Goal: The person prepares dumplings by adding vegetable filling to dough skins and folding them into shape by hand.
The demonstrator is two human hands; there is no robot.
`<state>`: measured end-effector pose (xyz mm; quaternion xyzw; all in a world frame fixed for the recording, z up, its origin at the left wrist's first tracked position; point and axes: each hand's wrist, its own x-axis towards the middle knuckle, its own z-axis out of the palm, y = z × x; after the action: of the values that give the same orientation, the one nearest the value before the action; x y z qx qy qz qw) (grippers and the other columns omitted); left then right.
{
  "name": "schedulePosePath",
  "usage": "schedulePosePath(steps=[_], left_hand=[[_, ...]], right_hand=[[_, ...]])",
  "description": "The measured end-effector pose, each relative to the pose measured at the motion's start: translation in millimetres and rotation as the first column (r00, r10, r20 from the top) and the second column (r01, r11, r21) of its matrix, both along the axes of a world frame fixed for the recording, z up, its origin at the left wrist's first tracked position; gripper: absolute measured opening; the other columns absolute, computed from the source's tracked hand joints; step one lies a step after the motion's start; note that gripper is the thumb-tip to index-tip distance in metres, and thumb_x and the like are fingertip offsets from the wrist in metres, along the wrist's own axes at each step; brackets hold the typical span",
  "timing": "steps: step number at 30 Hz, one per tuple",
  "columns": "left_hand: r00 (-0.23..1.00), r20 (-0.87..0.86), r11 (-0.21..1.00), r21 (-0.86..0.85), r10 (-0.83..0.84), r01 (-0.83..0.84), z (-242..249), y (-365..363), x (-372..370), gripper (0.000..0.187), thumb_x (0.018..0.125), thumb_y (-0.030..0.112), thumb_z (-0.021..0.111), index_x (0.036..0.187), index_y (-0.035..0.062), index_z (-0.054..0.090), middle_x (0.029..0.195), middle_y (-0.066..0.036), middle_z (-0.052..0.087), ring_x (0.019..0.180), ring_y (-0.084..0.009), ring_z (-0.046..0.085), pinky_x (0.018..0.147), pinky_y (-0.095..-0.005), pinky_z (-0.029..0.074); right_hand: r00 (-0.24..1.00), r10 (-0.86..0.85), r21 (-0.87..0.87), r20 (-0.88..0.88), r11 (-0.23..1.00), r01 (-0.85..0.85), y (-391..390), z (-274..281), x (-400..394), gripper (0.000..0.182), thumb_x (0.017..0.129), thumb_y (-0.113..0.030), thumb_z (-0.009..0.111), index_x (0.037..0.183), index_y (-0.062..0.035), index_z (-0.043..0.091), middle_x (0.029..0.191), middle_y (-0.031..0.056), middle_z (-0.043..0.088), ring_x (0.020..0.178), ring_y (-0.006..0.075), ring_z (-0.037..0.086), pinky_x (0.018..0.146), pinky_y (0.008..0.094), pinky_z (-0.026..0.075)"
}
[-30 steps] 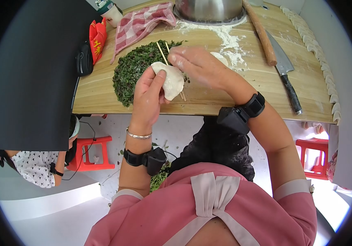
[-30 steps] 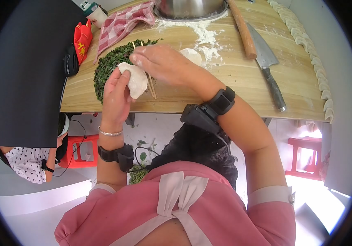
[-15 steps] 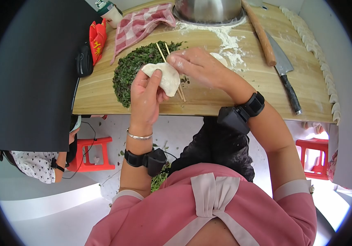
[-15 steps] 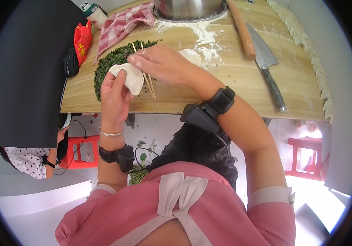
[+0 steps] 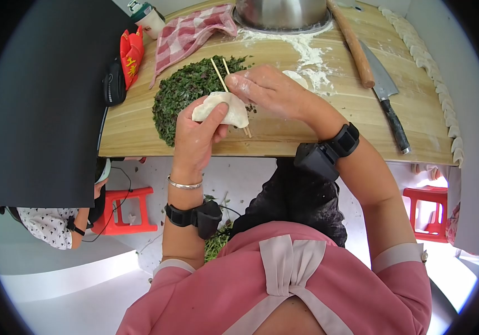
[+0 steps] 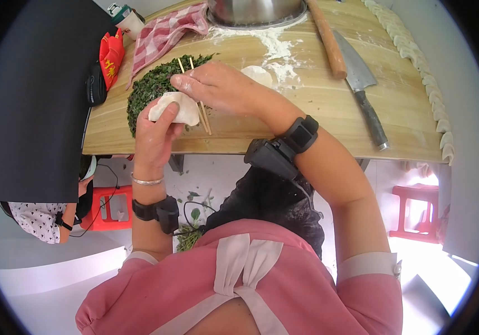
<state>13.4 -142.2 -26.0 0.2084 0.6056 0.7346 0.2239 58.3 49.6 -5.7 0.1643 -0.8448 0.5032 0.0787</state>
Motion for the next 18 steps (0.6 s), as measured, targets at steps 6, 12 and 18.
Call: schedulePosePath(steps=[6, 12, 18], left_hand=[[0.997, -0.022, 0.997, -0.026, -0.073, 0.072, 2, -2, -3, 0.015, 0.088, 0.013, 0.063, 0.099, 0.0020, 0.062, 0.077, -0.001, 0.064, 0.057, -0.0046, 0.054, 0.048, -0.0177, 0.039], [0.987, -0.024, 0.982, -0.107, -0.161, 0.157, 6, -4, -3, 0.015, 0.089, 0.012, 0.060, 0.100, 0.0011, 0.062, 0.081, -0.004, 0.066, 0.060, -0.0063, 0.056, 0.051, -0.0183, 0.041], [0.998, -0.002, 0.997, -0.032, -0.070, 0.070, 6, 1, -1, 0.017, 0.090, 0.013, 0.060, 0.102, 0.0010, 0.061, 0.085, -0.005, 0.066, 0.062, -0.0071, 0.057, 0.053, -0.0188, 0.043]], right_hand=[[0.962, 0.040, 0.122, -0.271, 0.992, -0.007, -5, -8, -4, 0.025, 0.090, -0.022, 0.052, 0.082, 0.0015, 0.053, 0.074, 0.0199, 0.055, 0.070, 0.0374, 0.053, 0.064, 0.0438, 0.041], [0.966, 0.028, 0.126, -0.257, 0.992, 0.005, -4, -2, 2, 0.025, 0.090, -0.019, 0.055, 0.080, 0.0028, 0.049, 0.070, 0.0171, 0.048, 0.063, 0.0326, 0.043, 0.060, 0.0379, 0.039], [0.982, -0.005, 0.038, -0.189, 0.999, 0.012, -1, -7, -4, 0.024, 0.090, -0.020, 0.054, 0.080, 0.0017, 0.052, 0.069, 0.0169, 0.048, 0.063, 0.0323, 0.044, 0.058, 0.0381, 0.039]])
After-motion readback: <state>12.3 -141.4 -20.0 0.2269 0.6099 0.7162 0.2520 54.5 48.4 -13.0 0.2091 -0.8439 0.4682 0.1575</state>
